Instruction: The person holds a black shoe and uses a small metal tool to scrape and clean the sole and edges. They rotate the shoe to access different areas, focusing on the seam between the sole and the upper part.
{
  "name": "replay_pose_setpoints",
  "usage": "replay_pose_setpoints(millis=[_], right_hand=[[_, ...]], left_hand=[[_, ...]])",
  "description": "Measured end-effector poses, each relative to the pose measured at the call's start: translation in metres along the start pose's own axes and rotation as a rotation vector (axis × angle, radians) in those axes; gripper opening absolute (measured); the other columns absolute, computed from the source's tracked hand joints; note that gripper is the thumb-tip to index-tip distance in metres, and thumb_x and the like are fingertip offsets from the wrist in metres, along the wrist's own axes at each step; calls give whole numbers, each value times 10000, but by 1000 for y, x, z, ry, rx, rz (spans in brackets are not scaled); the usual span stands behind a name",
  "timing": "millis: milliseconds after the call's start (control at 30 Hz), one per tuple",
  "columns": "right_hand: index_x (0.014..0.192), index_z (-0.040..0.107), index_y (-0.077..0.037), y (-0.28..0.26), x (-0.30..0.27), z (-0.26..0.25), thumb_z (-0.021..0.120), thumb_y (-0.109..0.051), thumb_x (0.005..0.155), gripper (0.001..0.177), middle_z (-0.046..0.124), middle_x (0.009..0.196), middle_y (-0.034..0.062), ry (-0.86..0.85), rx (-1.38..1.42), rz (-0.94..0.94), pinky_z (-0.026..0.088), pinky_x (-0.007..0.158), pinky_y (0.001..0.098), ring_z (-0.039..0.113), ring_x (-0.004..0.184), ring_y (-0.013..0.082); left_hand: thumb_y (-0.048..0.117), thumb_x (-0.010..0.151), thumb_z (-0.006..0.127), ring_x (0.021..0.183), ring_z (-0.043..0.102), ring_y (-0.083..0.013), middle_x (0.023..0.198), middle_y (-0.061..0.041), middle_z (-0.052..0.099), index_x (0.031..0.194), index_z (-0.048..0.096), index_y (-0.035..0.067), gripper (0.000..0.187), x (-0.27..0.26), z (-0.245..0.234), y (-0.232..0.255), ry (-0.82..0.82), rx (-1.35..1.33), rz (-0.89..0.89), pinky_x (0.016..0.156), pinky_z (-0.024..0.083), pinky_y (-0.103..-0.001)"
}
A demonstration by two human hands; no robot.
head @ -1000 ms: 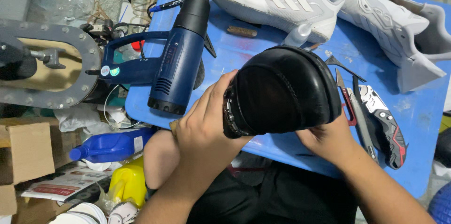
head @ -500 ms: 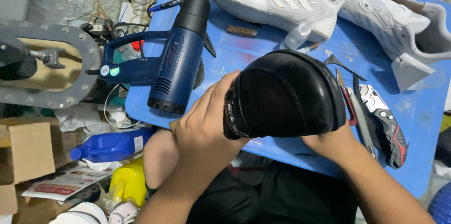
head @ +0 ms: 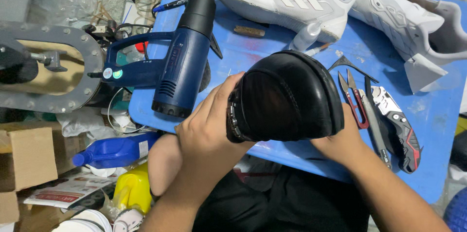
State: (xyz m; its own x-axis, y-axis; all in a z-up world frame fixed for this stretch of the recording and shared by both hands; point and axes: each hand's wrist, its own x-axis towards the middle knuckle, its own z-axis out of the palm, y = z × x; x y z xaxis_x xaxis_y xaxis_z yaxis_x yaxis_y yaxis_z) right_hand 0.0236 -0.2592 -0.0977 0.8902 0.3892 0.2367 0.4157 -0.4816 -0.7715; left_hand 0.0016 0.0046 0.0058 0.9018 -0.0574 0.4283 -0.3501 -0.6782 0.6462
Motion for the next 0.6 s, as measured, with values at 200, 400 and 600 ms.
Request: replay_pose_setpoints(millis=[200, 400, 600], right_hand=[[933, 661, -42, 5, -1, -11, 678, -67, 823, 114, 690, 824, 74, 40, 112, 86, 530, 715, 335, 675, 737, 231], [889, 674, -63, 5, -2, -10, 728, -96, 767, 138, 698, 830, 69, -53, -7, -49, 534, 706, 331, 691, 749, 225], [980, 702, -49, 1, -4, -5, 784, -79, 720, 275, 720, 998, 122, -5, -77, -149, 537, 841, 381, 702, 916, 297]], left_hand=[[262, 682, 929, 1098, 715, -327, 1207, -150, 704, 1354, 564, 27, 800, -1, -1, -4, -17, -20, -29, 939, 572, -382], [260, 717, 921, 1107, 725, -321, 1206, -151, 706, 1349, 565, 22, 763, -1, 0, -5, 11, -9, 7, 950, 580, -374], [279, 744, 931, 1079, 751, -298, 1181, -154, 720, 1345, 566, 2, 755, -2, 1, -2, 12, -11, 7, 920, 604, -354]])
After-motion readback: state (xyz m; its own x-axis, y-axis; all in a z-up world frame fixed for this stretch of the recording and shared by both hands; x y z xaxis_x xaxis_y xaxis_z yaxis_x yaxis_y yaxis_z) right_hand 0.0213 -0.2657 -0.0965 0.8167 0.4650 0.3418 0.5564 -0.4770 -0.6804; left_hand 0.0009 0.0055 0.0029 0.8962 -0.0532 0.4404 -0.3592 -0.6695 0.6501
